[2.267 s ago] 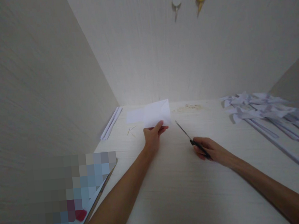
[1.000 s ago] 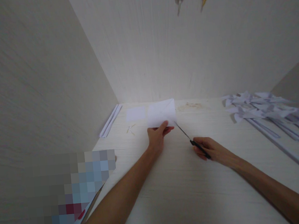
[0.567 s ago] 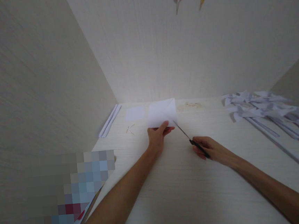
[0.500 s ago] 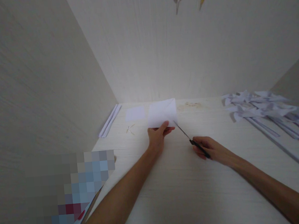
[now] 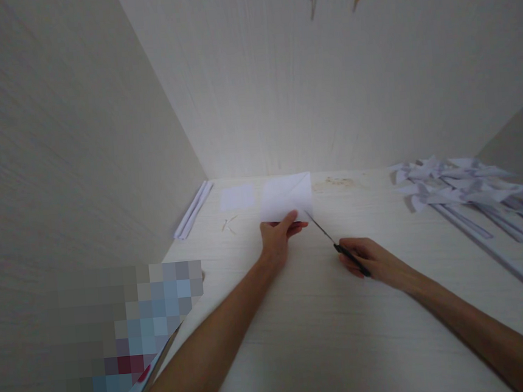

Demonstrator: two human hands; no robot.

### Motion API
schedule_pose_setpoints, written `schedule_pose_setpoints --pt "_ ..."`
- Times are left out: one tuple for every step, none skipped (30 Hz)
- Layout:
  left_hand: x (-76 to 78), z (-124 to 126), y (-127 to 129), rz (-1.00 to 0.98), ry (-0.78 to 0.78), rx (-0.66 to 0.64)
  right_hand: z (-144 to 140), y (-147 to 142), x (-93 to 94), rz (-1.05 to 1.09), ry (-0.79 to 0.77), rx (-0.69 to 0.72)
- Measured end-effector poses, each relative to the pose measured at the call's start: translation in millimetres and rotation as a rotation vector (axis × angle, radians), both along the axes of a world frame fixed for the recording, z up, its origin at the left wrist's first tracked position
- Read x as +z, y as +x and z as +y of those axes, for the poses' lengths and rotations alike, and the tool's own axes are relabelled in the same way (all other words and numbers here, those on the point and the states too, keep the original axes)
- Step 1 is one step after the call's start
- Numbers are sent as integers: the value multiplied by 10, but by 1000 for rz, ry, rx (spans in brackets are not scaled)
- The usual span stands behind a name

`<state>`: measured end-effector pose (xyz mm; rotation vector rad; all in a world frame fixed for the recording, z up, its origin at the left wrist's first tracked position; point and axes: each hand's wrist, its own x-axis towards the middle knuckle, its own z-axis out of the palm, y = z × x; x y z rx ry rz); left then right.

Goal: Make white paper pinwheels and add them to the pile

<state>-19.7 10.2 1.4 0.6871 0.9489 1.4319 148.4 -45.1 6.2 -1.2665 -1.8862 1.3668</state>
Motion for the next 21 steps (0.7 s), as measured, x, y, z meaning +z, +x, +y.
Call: schedule_pose_setpoints --pt "-1 2 -2 3 2 -3 2 0 -3 -4 2 0" --pt "-3 4 -5 6 4 -6 4 2 -9 -8 4 -3" --pt "-6 7 -7 11 4 -7 8 4 -17 -11 5 -7" --pt "-9 10 -9 15 3 -8 11 7 -26 -11 5 -9" --pt "-13 14 -11 18 4 -7 14 10 -35 -10 4 -11" --pt "-17 17 -12 20 4 -8 16 13 -43 -11 0 -12" --pt "-20 20 -14 22 5 -10 18 15 -49 -12 -1 -11" --pt "-22 22 -14 25 6 -12 19 17 -55 -16 0 -11" --pt "-22 24 -15 28 8 -14 20 19 -61 -20 2 -11" --pt "-22 26 -15 30 9 -16 21 20 -65 -24 7 -11" --pt "-20 27 -16 31 9 -16 22 22 -70 -26 12 -12" --pt "-18 28 -17 31 7 -16 23 23 -74 -25 13 -12" --pt "-15 30 -17 30 5 -17 24 23 -78 -22 10 -12" --pt "-13 31 -18 31 3 -19 25 23 -81 -20 4 -13" --pt "-10 33 -19 32 2 -22 26 22 -84 -19 -2 -14" --pt "-8 34 -19 33 1 -25 27 22 -85 -19 -4 -16" --pt "-7 35 -20 36 -2 -27 27 21 -86 -22 -4 -19" --pt "-6 35 -21 37 -4 -27 27 20 -86 -25 1 -21" --pt "-5 34 -22 37 -7 -25 26 19 -85 -27 7 -24" --pt "-3 33 -23 37 -9 -24 25 19 -84 -27 11 -26" --pt "-2 31 -24 38 -11 -23 22 20 -83 -26 11 -28"
